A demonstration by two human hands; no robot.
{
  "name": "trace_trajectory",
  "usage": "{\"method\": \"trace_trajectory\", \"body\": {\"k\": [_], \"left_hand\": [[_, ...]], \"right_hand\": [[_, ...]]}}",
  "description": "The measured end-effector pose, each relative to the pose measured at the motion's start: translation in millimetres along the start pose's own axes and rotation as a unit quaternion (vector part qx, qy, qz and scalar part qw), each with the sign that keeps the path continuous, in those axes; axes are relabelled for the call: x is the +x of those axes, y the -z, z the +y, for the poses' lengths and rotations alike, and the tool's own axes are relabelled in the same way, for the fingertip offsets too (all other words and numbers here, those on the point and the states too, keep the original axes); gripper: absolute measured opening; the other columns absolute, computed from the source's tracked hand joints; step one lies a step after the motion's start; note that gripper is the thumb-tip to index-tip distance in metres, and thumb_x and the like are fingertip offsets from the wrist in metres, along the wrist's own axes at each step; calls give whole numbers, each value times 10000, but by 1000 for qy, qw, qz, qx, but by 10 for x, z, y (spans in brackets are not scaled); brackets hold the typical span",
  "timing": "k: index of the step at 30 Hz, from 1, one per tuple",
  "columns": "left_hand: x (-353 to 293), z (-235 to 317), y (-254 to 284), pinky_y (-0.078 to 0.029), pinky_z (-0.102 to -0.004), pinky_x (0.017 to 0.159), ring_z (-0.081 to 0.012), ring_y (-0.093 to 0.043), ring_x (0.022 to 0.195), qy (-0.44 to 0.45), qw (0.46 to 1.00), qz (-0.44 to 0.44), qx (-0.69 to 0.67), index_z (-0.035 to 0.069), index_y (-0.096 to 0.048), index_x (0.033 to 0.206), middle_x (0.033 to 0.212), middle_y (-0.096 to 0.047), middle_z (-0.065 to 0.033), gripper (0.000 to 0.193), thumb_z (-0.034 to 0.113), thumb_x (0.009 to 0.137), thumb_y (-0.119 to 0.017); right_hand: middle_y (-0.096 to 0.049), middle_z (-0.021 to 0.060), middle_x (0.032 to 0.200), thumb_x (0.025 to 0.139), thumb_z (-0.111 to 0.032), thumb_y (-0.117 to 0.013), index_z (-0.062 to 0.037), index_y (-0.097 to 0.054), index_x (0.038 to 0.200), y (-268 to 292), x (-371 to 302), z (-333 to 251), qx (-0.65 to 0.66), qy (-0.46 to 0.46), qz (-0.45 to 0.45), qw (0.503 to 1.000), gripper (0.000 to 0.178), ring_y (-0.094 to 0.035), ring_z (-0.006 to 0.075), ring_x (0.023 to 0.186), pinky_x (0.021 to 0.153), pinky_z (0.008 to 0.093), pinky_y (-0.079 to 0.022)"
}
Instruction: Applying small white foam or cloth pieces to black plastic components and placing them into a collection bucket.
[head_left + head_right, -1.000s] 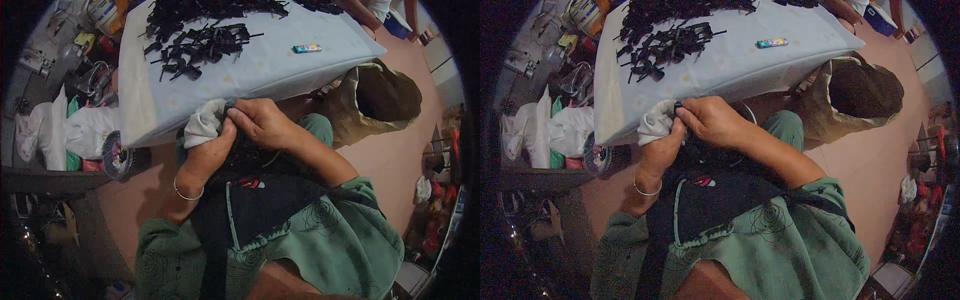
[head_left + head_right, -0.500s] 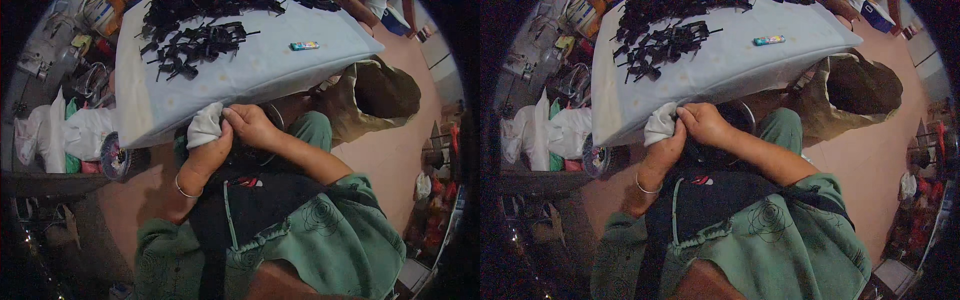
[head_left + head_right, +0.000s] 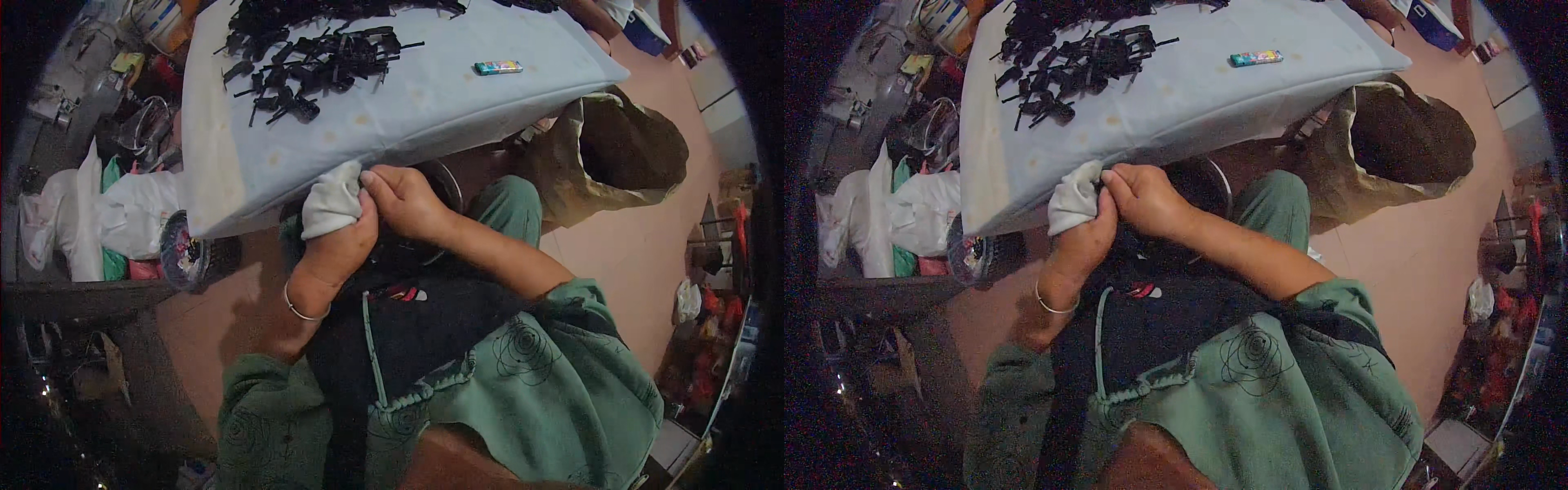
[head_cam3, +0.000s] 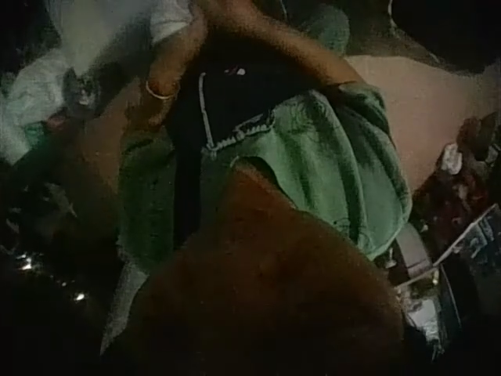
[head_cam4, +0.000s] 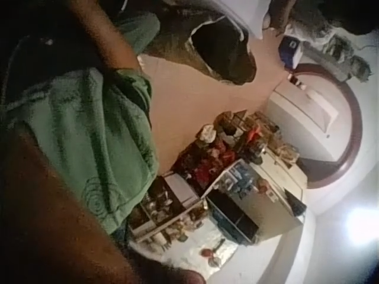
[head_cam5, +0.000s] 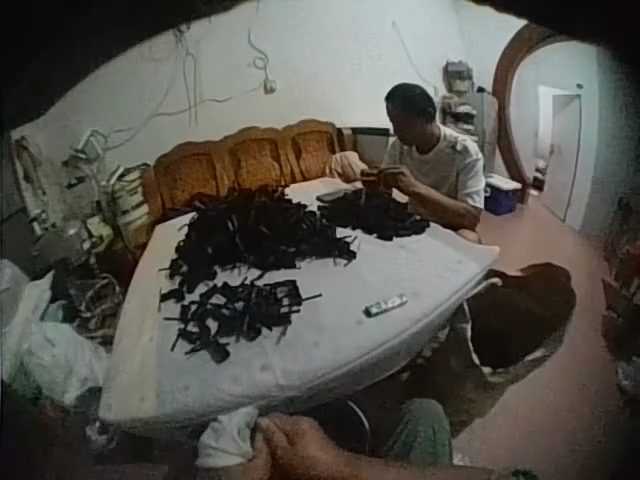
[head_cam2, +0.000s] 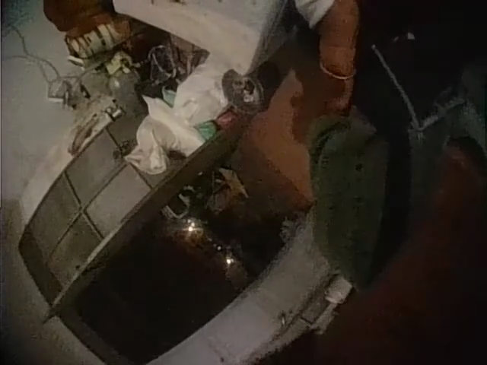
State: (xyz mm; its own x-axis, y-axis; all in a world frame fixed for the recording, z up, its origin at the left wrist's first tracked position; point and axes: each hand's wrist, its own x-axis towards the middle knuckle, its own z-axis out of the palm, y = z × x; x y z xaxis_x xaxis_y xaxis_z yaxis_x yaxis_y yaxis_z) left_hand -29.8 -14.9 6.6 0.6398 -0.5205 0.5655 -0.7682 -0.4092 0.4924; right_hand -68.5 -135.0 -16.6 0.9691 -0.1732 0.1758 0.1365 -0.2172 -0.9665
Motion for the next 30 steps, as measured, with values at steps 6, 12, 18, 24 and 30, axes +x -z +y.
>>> {"method": "trace_trajectory", "body": {"k": [6,12,18,24,30], "left_hand": [[61,116,83,-438,-386,696,-342,-537,787,75,993,-8,-94,-12,-532,950,835,-555,-183,258,47,700,-549],[49,95,22,-442,-393,683,-349,-545,765,9,1000,-9,-4,-8,-533,946,833,-556,-184,247,19,702,-516],[19,6,-38,-443,-384,660,-341,-545,728,43,998,-30,-20,6,-529,960,796,-555,-170,247,34,715,-538],[77,22,99,-424,-274,580,-166,-523,656,205,940,-50,-268,28,-526,943,768,-543,-51,173,102,792,-566],[34,-63,132,-390,-206,535,-65,-460,647,267,870,-60,-410,34,-510,957,777,-511,10,146,125,843,-525]], "right_hand": [[-412,-50,631,906,-235,-417,-12,-474,697,151,-30,-164,92,23,-58,994,311,-357,49,628,547,230,-361],[-469,-11,643,896,-205,-434,10,-504,725,62,-20,-25,78,-34,-48,995,284,-380,54,638,566,246,-383],[-501,-12,677,897,-210,-440,5,-525,755,22,-15,38,43,-7,-13,999,272,-393,54,657,581,247,-389],[-556,26,765,878,-190,-468,0,-548,835,326,2,-110,56,-20,-58,997,211,-455,79,736,671,251,-405],[-575,157,761,766,-126,-581,-6,-560,932,394,-31,13,-95,114,-71,986,206,-571,263,675,619,322,-451]]}}
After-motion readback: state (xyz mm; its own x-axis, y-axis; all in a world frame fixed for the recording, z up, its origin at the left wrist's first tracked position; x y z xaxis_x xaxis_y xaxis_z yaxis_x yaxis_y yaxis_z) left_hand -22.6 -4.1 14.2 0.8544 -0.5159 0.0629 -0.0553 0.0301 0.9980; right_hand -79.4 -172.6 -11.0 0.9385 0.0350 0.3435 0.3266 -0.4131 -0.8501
